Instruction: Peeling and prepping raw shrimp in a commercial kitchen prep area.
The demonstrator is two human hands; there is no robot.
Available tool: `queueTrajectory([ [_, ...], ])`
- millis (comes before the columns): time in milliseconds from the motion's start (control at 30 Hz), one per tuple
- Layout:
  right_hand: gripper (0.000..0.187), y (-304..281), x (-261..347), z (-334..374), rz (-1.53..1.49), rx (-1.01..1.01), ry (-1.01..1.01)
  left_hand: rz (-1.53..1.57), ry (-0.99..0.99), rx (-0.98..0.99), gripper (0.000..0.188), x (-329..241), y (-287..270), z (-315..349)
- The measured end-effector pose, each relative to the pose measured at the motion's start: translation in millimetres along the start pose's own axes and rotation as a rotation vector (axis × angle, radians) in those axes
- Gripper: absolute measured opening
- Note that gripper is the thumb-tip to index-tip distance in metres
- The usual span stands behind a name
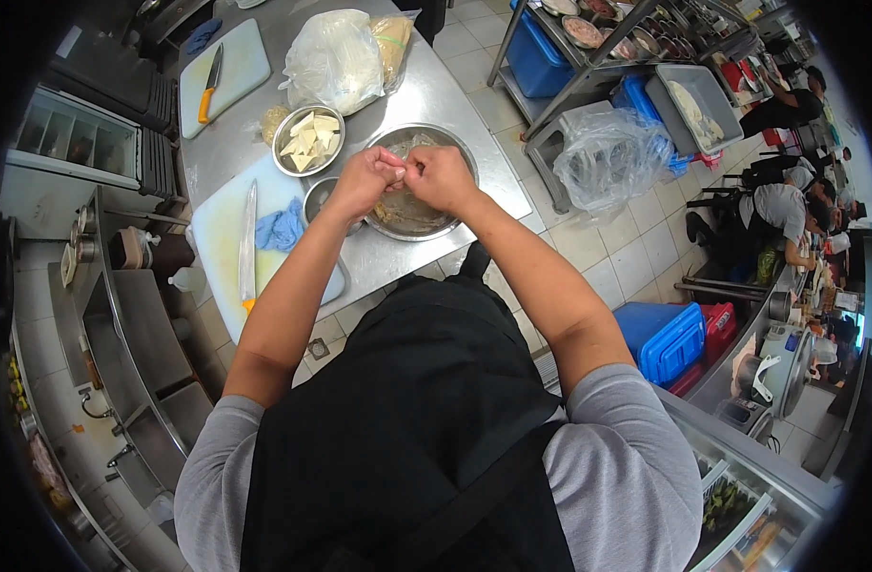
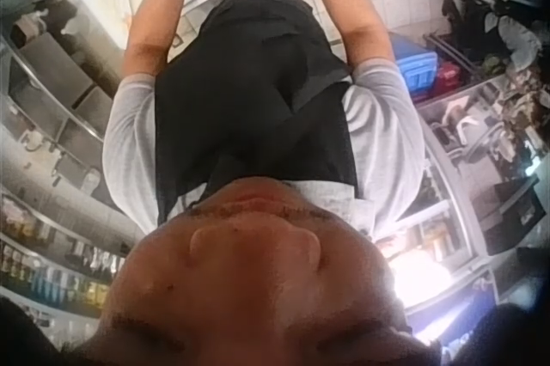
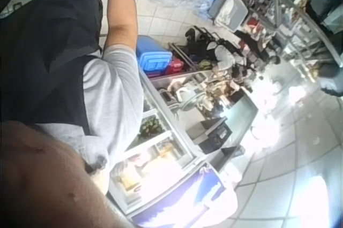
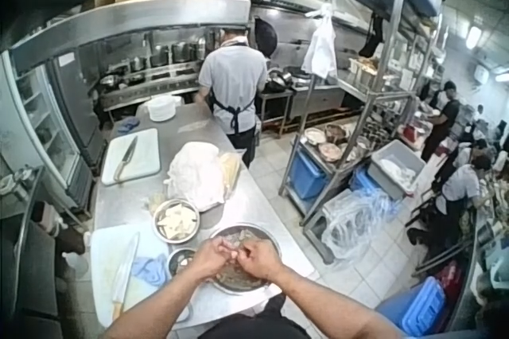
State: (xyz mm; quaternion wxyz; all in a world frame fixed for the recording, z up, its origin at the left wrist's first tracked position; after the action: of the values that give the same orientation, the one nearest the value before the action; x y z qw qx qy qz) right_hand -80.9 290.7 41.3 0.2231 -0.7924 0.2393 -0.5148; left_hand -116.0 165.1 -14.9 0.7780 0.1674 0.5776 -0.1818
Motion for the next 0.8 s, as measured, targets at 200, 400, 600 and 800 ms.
queueTrajectory([
  [200,0.012,21.8,-58.9,12.4,-0.438,0.061,0.516,-0.145,0.122,-0.073,0.015,-9.3,-8.2,6.9],
  [400,0.009,32.5,-59.7,19.1,-0.681,0.03,0.627,-0.235,0.219,-0.138,0.011,-14.6,-15.6,10.9],
  [600,0.012,16.1,-35.2,10.8,-0.366,-0.004,0.48,-0.421,0.373,-0.267,0.012,-32.5,-7.7,21.3],
  [800,0.01,-0.4,-22.5,-0.3,-0.023,-0.038,0.306,-0.252,0.279,-0.191,0.018,-24.8,-0.7,21.7],
])
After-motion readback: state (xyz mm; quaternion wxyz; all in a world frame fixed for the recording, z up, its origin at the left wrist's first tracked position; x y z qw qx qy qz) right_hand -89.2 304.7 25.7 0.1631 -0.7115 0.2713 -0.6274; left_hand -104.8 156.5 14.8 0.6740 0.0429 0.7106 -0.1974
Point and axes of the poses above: each hand's wrist, its own z-axis away from the middle knuckle, its own y-axis out of the palm, x = y × z, the point moved 9 cm from there along -z, towards the middle knuckle
